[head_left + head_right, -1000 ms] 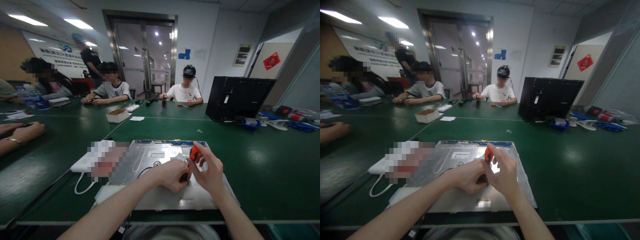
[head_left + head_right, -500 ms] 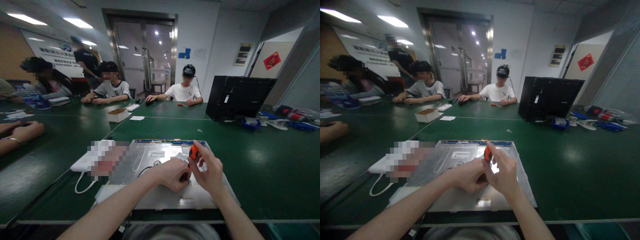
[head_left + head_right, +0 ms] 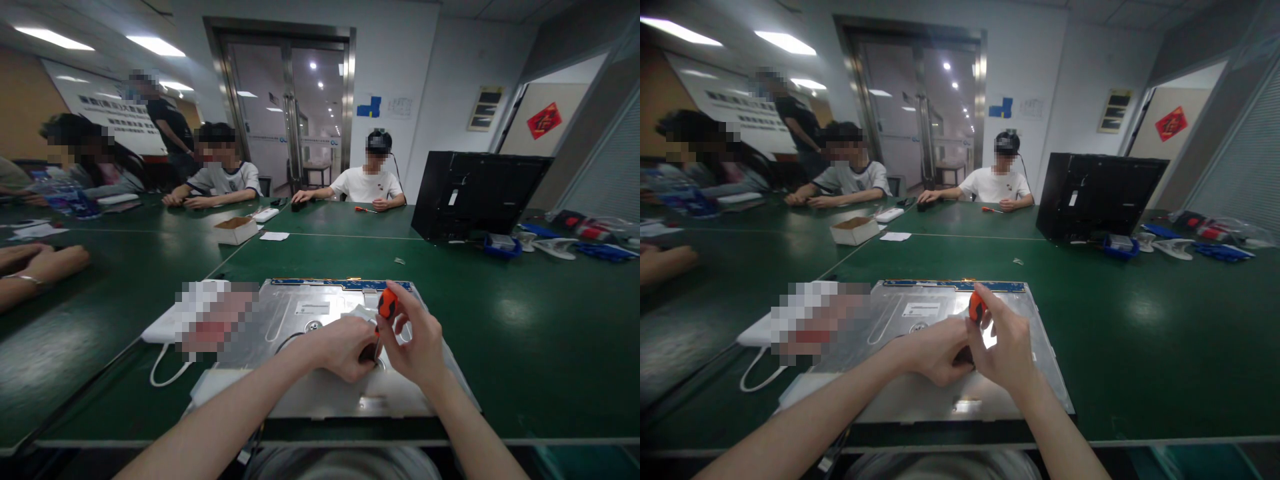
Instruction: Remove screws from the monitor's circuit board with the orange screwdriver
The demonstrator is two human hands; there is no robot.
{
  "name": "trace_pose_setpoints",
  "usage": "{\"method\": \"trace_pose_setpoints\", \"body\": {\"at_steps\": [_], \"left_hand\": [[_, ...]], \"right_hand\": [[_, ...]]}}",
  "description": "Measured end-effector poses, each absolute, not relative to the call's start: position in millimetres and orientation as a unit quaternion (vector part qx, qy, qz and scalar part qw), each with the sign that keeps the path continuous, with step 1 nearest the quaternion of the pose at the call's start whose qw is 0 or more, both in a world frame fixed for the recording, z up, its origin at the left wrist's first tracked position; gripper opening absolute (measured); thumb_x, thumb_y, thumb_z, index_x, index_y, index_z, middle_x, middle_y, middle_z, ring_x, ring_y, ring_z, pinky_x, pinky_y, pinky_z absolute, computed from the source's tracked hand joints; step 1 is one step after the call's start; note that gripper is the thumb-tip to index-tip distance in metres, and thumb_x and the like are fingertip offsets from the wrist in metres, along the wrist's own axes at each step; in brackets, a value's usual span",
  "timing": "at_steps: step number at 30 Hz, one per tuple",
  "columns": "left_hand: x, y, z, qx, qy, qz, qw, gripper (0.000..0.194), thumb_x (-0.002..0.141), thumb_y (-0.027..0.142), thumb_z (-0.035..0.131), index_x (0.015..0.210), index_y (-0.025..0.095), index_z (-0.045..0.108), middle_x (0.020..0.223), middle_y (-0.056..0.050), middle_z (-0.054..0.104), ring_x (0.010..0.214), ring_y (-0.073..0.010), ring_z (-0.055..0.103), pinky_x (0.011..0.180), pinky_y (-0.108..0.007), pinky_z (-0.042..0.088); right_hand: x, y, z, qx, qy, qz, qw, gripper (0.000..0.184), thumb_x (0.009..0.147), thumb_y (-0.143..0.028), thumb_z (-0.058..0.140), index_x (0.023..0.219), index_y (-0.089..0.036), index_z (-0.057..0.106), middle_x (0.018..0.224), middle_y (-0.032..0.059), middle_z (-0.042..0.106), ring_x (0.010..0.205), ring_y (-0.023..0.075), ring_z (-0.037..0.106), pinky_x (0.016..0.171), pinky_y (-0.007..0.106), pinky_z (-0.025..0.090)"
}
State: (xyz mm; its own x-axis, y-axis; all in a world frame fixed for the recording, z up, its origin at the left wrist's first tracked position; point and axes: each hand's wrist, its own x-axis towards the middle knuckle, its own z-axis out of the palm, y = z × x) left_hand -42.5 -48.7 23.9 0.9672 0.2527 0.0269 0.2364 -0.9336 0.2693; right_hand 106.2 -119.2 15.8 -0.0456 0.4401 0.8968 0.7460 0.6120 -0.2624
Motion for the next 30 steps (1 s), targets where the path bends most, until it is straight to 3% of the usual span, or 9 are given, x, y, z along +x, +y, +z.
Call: {"method": "trace_pose_setpoints", "body": {"at_steps": [6,20,30], "left_hand": [[-43.3,-49.6,24.5,0.981,0.130,0.027,0.138,0.006,0.069,0.012,0.061,0.069,0.017,0.058,0.065,0.000,0.063,0.058,-0.0155,0.053,0.055,-0.026,0.042],[-44.0,-49.3,26.0,0.981,0.135,0.003,0.136,0.005,0.069,0.015,0.061,0.073,0.017,0.062,0.070,-0.002,0.067,0.061,-0.0169,0.056,0.059,-0.027,0.045],[-47.3,-47.1,31.5,0.979,0.127,0.010,0.161,0.010,0.070,0.017,0.061,0.080,0.017,0.060,0.072,-0.001,0.064,0.060,-0.0149,0.053,0.056,-0.025,0.042]], "right_hand": [[105.9,-117.8,14.4,-0.412,-0.707,-0.146,0.556,0.042,0.093,-0.021,0.057,0.134,-0.021,0.046,0.083,-0.0005,0.067,0.050,0.0077,0.054,0.045,0.019,0.048],[105.3,-118.1,15.5,-0.398,-0.700,-0.176,0.566,0.039,0.095,-0.023,0.056,0.133,-0.022,0.047,0.078,-0.0020,0.063,0.048,0.0083,0.052,0.044,0.020,0.047],[108.3,-120.4,17.0,-0.401,-0.672,-0.192,0.592,0.049,0.096,-0.025,0.054,0.143,-0.023,0.042,0.080,-0.0006,0.065,0.051,0.0100,0.055,0.045,0.021,0.050]]}}
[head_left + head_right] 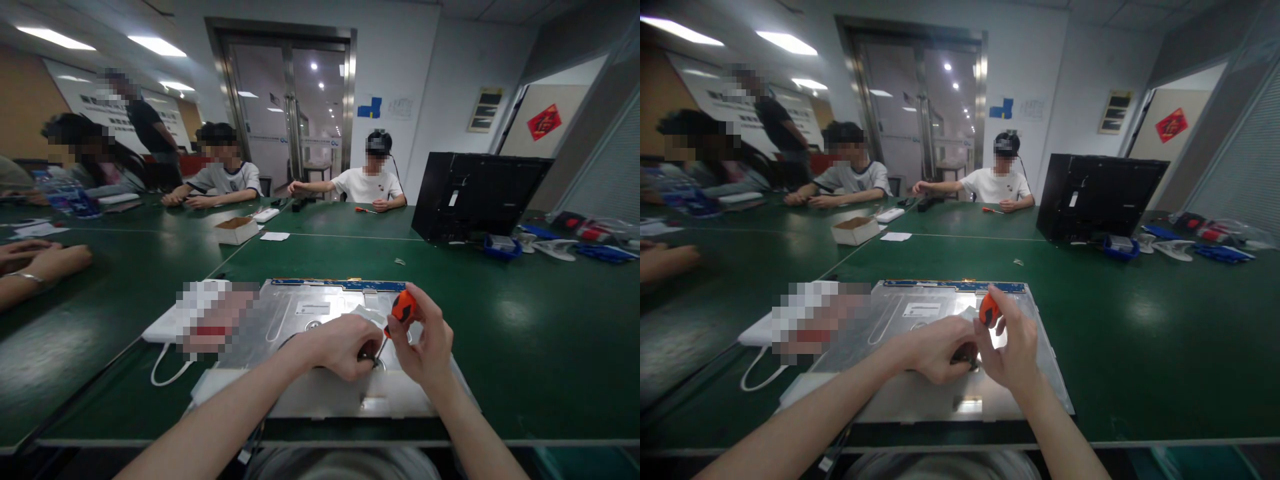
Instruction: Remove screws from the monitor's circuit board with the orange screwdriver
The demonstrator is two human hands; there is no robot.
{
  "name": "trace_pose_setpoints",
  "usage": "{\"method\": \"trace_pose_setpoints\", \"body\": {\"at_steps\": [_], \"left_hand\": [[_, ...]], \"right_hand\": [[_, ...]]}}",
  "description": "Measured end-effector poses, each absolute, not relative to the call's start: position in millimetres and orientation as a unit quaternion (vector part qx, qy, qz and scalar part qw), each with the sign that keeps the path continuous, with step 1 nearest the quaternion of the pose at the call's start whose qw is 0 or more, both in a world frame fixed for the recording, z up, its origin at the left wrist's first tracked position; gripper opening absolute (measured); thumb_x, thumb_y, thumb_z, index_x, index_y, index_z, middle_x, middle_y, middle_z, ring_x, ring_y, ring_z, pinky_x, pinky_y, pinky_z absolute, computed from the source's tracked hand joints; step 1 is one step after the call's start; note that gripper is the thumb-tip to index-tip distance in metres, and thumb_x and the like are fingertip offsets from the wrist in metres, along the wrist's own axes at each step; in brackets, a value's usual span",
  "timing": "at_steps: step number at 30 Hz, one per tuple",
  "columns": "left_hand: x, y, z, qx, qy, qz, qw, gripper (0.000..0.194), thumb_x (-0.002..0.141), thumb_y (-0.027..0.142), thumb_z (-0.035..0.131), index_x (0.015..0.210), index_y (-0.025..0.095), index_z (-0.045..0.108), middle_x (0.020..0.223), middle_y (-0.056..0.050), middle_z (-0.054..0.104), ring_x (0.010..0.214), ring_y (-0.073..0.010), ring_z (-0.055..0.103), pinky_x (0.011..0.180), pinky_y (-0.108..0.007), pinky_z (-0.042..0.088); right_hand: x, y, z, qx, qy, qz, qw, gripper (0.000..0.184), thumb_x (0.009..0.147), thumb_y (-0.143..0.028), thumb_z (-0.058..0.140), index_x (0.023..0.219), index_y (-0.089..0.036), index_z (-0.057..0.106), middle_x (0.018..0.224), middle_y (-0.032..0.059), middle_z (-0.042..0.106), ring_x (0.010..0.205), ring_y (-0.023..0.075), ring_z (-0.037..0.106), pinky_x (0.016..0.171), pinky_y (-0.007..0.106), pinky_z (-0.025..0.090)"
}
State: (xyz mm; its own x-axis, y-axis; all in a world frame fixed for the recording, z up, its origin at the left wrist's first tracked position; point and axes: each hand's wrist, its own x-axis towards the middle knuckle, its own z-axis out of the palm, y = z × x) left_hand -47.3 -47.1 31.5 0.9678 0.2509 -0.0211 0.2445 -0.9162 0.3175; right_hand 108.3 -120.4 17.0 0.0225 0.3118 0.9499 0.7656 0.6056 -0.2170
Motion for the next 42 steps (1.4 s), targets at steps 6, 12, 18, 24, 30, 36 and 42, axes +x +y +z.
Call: {"method": "trace_pose_setpoints", "body": {"at_steps": [6,12,18,24,30,36,42], "left_hand": [[-57.7,-39.7,49.6,0.972,0.172,0.071,0.144,0.008,0.080,0.021,0.055,0.087,0.018,0.058,0.082,-0.003,0.065,0.073,-0.0175,0.057,0.065,-0.026,0.043],[-95.5,-43.5,74.4,0.934,0.294,0.172,0.109,0.035,0.101,0.031,0.026,0.089,0.018,0.056,0.087,-0.006,0.063,0.081,-0.0205,0.058,0.073,-0.031,0.043],[-154.6,-70.2,51.1,0.890,0.395,0.202,0.110,0.039,0.102,0.036,0.026,0.096,0.019,0.060,0.094,-0.007,0.066,0.088,-0.0223,0.061,0.079,-0.034,0.048],[-195.8,-96.2,1.5,0.880,0.433,0.188,0.052,0.039,0.101,0.040,0.034,0.120,0.024,0.063,0.116,-0.006,0.069,0.105,-0.0235,0.065,0.091,-0.034,0.054],[-226.1,-115.8,-17.5,0.879,0.436,0.190,-0.033,0.043,0.098,0.043,0.043,0.137,0.030,0.057,0.133,-0.002,0.065,0.120,-0.0247,0.062,0.103,-0.035,0.052],[-244.9,-123.6,-31.8,0.893,0.420,0.146,-0.065,0.047,0.096,0.048,0.048,0.141,0.036,0.056,0.143,0.000,0.059,0.128,-0.0274,0.057,0.110,-0.044,0.046],[-239.9,-133.9,-41.7,0.867,0.465,0.157,-0.089,0.052,0.099,0.051,0.039,0.147,0.033,0.049,0.148,-0.003,0.053,0.136,-0.0311,0.050,0.115,-0.057,0.035]], "right_hand": [[116.9,-132.1,28.5,-0.433,-0.662,-0.190,0.581,0.051,0.099,-0.026,0.047,0.149,-0.023,0.037,0.089,0.0037,0.067,0.060,0.0130,0.062,0.052,0.024,0.054],[133.1,-138.6,38.7,-0.563,-0.645,-0.121,0.502,0.048,0.103,-0.029,0.036,0.151,-0.025,0.036,0.111,0.0094,0.066,0.084,0.0188,0.069,0.064,0.028,0.056],[150.8,-136.4,9.1,-0.679,-0.670,-0.067,0.293,0.051,0.097,-0.041,0.050,0.143,-0.020,0.046,0.098,0.0096,0.072,0.077,0.0258,0.072,0.063,0.035,0.055],[155.3,-145.0,-18.7,-0.688,-0.708,-0.006,0.160,0.027,0.090,-0.023,0.058,0.115,-0.024,0.068,0.093,0.0065,0.076,0.080,0.0238,0.073,0.068,0.031,0.053],[155.0,-150.4,-29.2,-0.692,-0.702,-0.017,0.164,0.039,0.087,-0.020,0.057,0.124,-0.024,0.067,0.143,0.0111,0.058,0.098,0.0252,0.073,0.077,0.036,0.059],[154.2,-153.2,-28.8,-0.694,-0.702,0.011,0.162,0.039,0.084,-0.017,0.059,0.121,-0.025,0.069,0.132,0.0091,0.067,0.100,0.0264,0.073,0.083,0.039,0.058],[154.1,-152.7,-25.6,-0.703,-0.696,0.020,0.146,0.036,0.087,-0.022,0.057,0.122,-0.025,0.067,0.112,0.0087,0.076,0.091,0.0255,0.074,0.074,0.034,0.056]]}}
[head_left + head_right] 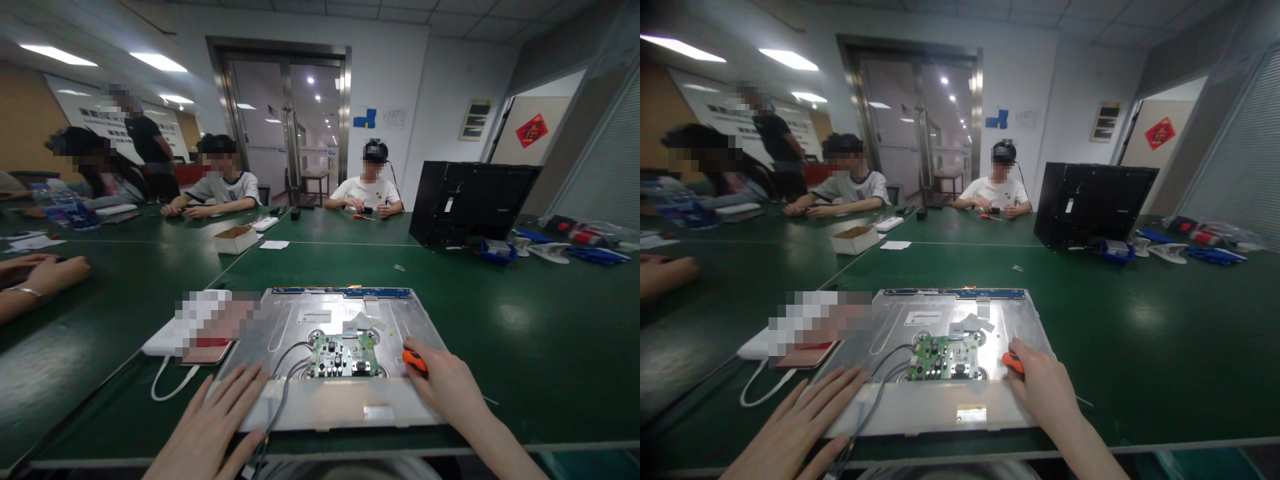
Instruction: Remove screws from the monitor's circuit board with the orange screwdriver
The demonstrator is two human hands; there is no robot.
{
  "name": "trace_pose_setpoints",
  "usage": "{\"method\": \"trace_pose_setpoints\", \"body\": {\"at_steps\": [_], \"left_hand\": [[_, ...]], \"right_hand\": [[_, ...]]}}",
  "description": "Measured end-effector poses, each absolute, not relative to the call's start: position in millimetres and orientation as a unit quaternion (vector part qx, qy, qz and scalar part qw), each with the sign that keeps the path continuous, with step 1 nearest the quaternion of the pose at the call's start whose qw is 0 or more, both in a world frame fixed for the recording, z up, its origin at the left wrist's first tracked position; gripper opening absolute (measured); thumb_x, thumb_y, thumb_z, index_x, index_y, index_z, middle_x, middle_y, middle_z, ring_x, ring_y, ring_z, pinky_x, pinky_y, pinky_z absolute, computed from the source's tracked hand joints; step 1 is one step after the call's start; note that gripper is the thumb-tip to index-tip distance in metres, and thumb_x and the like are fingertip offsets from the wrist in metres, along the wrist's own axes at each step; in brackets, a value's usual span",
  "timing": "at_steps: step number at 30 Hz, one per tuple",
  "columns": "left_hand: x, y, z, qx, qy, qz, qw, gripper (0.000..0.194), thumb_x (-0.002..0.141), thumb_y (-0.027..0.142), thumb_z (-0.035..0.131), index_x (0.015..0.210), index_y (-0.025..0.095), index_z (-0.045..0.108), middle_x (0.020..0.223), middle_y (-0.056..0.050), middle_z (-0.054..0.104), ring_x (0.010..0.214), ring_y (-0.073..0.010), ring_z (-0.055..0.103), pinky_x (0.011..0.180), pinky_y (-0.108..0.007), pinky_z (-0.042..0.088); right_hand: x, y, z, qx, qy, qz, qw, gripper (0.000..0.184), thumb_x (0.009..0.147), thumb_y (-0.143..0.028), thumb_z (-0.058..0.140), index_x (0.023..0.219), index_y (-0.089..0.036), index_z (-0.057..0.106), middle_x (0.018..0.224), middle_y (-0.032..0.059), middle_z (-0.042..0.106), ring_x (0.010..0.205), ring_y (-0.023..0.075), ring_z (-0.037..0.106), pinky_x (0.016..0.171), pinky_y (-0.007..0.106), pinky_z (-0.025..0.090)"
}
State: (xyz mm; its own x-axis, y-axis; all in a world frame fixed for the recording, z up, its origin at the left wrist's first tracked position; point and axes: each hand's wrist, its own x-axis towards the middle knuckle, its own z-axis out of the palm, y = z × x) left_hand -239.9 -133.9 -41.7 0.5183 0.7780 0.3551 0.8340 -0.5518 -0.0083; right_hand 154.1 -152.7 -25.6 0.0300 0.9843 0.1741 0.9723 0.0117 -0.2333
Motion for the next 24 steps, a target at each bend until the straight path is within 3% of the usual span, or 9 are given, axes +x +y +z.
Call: {"method": "trace_pose_setpoints", "body": {"at_steps": [5,11,13,18,24], "left_hand": [[-241.4,-130.5,-40.6,-0.882,-0.444,-0.140,0.074,0.055,0.096,0.053,0.048,0.147,0.036,0.048,0.147,-0.003,0.054,0.132,-0.0310,0.054,0.112,-0.052,0.041],[-229.6,-127.9,-35.5,-0.899,-0.409,-0.135,0.075,0.062,0.096,0.052,0.051,0.154,0.037,0.035,0.150,-0.001,0.050,0.133,-0.0293,0.053,0.111,-0.049,0.044],[-221.4,-126.1,-35.9,-0.906,-0.399,-0.129,0.064,0.066,0.096,0.053,0.049,0.156,0.036,0.029,0.153,-0.002,0.046,0.135,-0.0306,0.051,0.111,-0.052,0.043],[-187.2,-123.2,-29.5,-0.913,-0.396,-0.096,-0.007,0.068,0.093,0.058,0.049,0.155,0.034,0.033,0.155,-0.006,0.042,0.140,-0.0370,0.043,0.113,-0.062,0.036],[-130.1,-121.9,-12.8,-0.924,-0.365,-0.002,-0.114,0.088,0.088,0.072,0.046,0.157,0.020,0.030,0.159,-0.018,0.030,0.145,-0.0469,0.028,0.110,-0.077,0.021]], "right_hand": [[153.0,-153.3,-27.8,-0.709,-0.688,0.009,0.155,0.032,0.085,-0.021,0.058,0.115,-0.027,0.070,0.099,0.0067,0.078,0.080,0.0249,0.074,0.066,0.031,0.053],[169.9,-154.5,-31.6,-0.735,-0.663,0.017,0.143,0.042,0.087,-0.026,0.054,0.127,-0.025,0.067,0.106,0.0090,0.077,0.091,0.0287,0.073,0.078,0.038,0.055],[183.9,-154.2,-32.8,-0.737,-0.663,0.033,0.127,0.043,0.087,-0.030,0.054,0.127,-0.026,0.068,0.113,0.0091,0.076,0.098,0.0301,0.073,0.082,0.040,0.055],[217.8,-151.8,-29.7,-0.770,-0.628,0.041,0.104,0.042,0.091,-0.038,0.046,0.123,-0.027,0.070,0.097,0.0090,0.078,0.089,0.0300,0.073,0.075,0.038,0.055],[235.5,-143.2,-16.3,-0.805,-0.583,0.030,0.112,0.050,0.094,-0.045,0.035,0.119,-0.019,0.069,0.088,0.0133,0.075,0.081,0.0324,0.071,0.069,0.039,0.051]]}}
